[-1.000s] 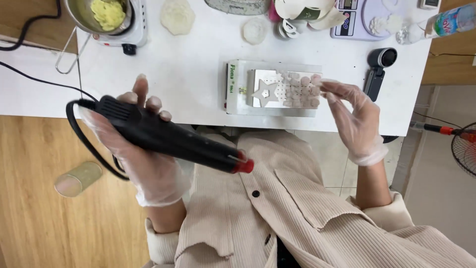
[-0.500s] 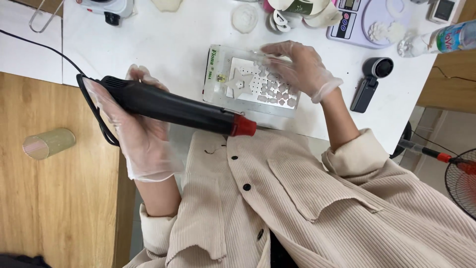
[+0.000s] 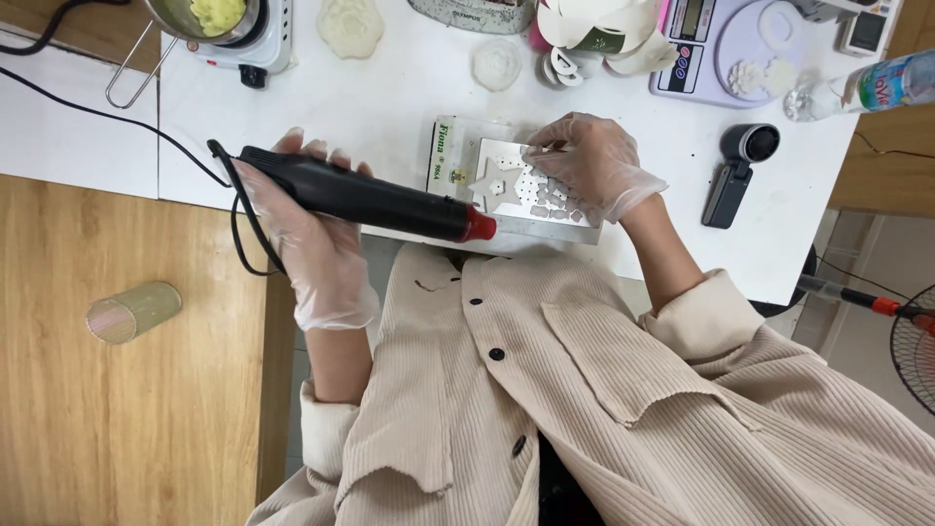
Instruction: Use a heat gun to melt and smooth small wax pieces inside a mold.
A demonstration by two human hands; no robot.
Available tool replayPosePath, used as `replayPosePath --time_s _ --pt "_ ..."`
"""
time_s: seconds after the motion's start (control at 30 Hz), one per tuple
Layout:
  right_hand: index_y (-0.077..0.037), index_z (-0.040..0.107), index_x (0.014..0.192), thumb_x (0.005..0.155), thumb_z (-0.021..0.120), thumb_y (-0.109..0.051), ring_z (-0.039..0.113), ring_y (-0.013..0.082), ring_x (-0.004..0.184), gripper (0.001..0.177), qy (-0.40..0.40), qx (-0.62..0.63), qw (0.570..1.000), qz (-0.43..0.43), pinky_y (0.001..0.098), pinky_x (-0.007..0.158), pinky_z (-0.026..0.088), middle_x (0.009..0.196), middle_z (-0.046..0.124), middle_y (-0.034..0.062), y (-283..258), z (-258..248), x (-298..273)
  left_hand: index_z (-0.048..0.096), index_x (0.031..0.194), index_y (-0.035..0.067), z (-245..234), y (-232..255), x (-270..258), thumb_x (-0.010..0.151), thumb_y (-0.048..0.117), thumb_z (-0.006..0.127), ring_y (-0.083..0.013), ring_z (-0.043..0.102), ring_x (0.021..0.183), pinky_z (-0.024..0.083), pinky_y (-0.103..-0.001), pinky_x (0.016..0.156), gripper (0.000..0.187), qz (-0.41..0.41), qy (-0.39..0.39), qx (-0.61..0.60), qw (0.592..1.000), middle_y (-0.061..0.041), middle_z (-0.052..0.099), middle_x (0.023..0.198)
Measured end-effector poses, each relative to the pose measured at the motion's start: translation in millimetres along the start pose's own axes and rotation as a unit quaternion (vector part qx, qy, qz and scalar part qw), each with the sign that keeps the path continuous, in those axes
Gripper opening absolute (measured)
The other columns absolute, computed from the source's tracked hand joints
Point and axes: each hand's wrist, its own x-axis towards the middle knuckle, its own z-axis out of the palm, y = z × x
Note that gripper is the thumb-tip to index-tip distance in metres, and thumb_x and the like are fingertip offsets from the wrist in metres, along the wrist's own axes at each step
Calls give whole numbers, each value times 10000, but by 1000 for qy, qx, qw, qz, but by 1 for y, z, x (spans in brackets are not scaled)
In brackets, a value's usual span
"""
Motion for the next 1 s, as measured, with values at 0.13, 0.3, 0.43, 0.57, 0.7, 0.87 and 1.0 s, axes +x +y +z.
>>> replayPosePath --time_s 0.13,0.3,0.43,0.57,0.7,0.87,1.0 --pt "-201 823 986 827 826 -392 714 181 845 249 19 -9 1000 -12 329 792 564 1004 756 18 -1 4 -3 540 1222 53 6 -8 9 1080 495 595 -199 615 934 544 -353 901 467 79 -95 19 992 -64 577 1000" --pt "-209 828 976 832 822 -392 709 186 860 233 19 -17 1000 3 333 799 562 1003 760 18 -5 -1 0 549 1194 57 13 -17 30 1102 481 581 -207 612 877 541 -347 855 436 144 -144 14 979 -82 595 974" --pt "-207 834 952 830 818 -393 713 191 855 223 13 -31 999 3 334 799 565 988 767 18 -12 -8 -3 539 1162 37 17 -22 45 1113 453 587 -212 610 842 533 -346 806 421 162 -161 8 973 -90 594 951" --pt "-197 834 956 838 813 -396 718 197 836 232 12 -37 999 6 336 789 568 973 769 26 -12 -10 -4 524 1171 36 25 -24 42 1112 462 593 -220 622 852 544 -347 817 435 169 -161 21 972 -90 590 964" --pt "-171 827 979 858 814 -387 724 196 824 248 34 -30 999 0 333 793 572 970 774 45 -4 -7 -3 528 1224 41 13 -40 58 1076 472 624 -213 622 823 538 -335 781 465 193 -149 26 970 -95 598 944" --pt "-156 827 991 865 818 -362 729 185 819 242 51 -14 999 9 332 793 571 974 782 55 -1 -10 -7 508 1190 40 17 -42 61 1104 450 615 -217 634 809 553 -351 774 432 212 -169 32 962 -100 609 939" --pt "-123 810 1010 859 841 -354 735 174 811 277 68 18 997 21 328 783 574 960 783 73 -2 -12 -15 473 1300 48 20 -44 56 1160 350 563 -196 640 913 551 -354 854 344 217 -186 76 955 -91 613 1029"
